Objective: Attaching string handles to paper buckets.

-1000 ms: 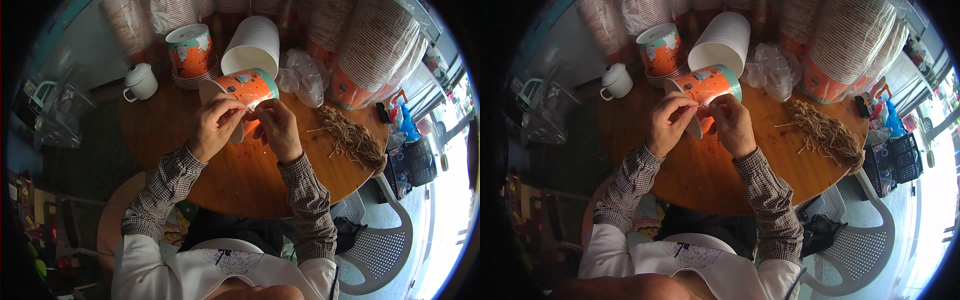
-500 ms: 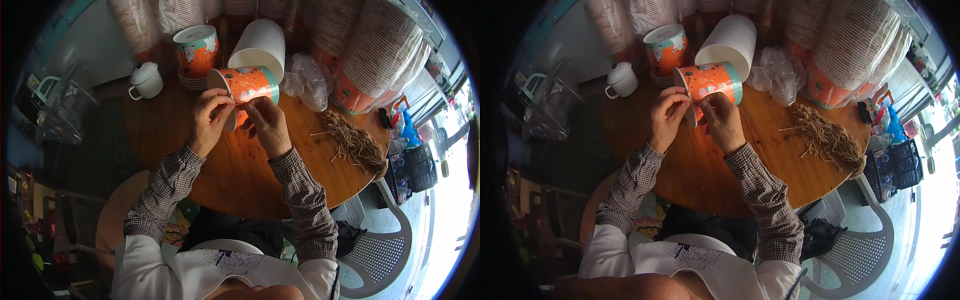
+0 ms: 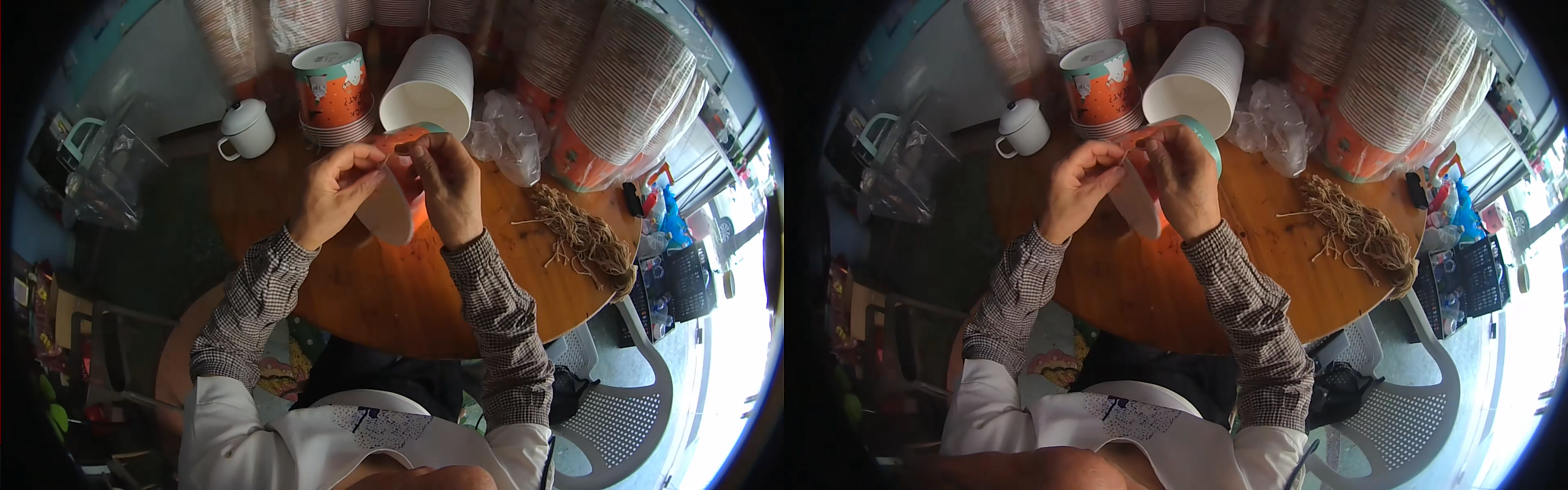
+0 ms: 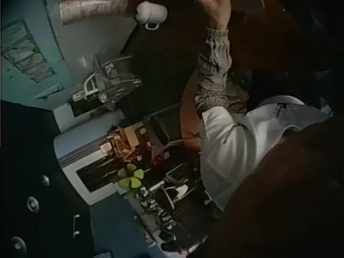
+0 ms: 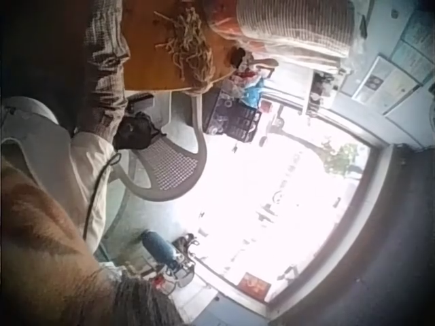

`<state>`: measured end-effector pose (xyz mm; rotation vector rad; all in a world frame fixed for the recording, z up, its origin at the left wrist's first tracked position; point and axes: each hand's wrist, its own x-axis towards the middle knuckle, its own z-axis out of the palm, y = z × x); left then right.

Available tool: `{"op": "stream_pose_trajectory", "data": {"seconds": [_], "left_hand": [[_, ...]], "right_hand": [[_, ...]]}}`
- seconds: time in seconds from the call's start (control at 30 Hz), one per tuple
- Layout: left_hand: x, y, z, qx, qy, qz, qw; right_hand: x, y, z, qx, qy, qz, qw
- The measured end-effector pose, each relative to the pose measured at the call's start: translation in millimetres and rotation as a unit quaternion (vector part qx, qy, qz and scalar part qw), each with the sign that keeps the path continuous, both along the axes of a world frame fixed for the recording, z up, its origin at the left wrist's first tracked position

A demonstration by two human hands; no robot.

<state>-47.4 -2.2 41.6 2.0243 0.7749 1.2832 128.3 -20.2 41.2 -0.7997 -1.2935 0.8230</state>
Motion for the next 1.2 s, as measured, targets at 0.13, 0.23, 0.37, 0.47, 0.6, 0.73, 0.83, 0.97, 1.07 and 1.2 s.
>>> {"op": "stream_pose_trajectory", "data": {"seconds": [0.13, 0.23, 0.37, 0.47, 0.6, 0.73, 0.83, 0.97, 1.07, 1.2], "left_hand": [[-0.6, -15.5, 16.0, -0.150, -0.073, -0.075, 0.983], [-0.9, -22.8, 16.9, -0.179, -0.105, -0.091, 0.974], [-2.8, -29.9, 21.5, -0.176, -0.147, -0.101, 0.968], [-5.3, -32.0, 27.5, -0.150, -0.114, -0.138, 0.972], [-0.5, -40.5, 37.7, -0.106, -0.032, -0.155, 0.982], [2.6, -39.4, 63.1, -0.088, 0.009, -0.141, 0.986], [14.1, -40.0, 94.7, -0.156, -0.033, -0.171, 0.972], [31.7, -19.1, 109.1, -0.084, 0.086, -0.206, 0.971], [41.9, -4.1, 91.5, -0.040, 0.175, -0.216, 0.960], [37.4, -8.2, 87.5, 0.034, 0.222, -0.197, 0.954]], "right_hand": [[-2.3, -2.2, 0.7, 0.033, -0.058, -0.040, 0.997], [-4.3, -9.6, -5.4, 0.021, -0.071, -0.048, 0.996], [-4.6, -20.4, -5.9, 0.023, -0.055, -0.067, 0.996], [-2.4, -30.7, 1.4, 0.030, -0.035, -0.064, 0.997], [5.3, -38.1, 10.6, 0.061, -0.018, -0.021, 0.998], [12.0, -50.0, 34.3, 0.050, 0.045, 0.047, 0.997], [15.3, -53.3, 41.8, -0.020, 0.161, 0.089, 0.983], [17.0, -56.2, 41.9, -0.053, 0.214, 0.112, 0.969], [20.1, -56.4, 25.1, -0.077, 0.193, 0.065, 0.976], [31.1, -63.3, 12.4, -0.108, 0.194, 0.126, 0.967]]}}
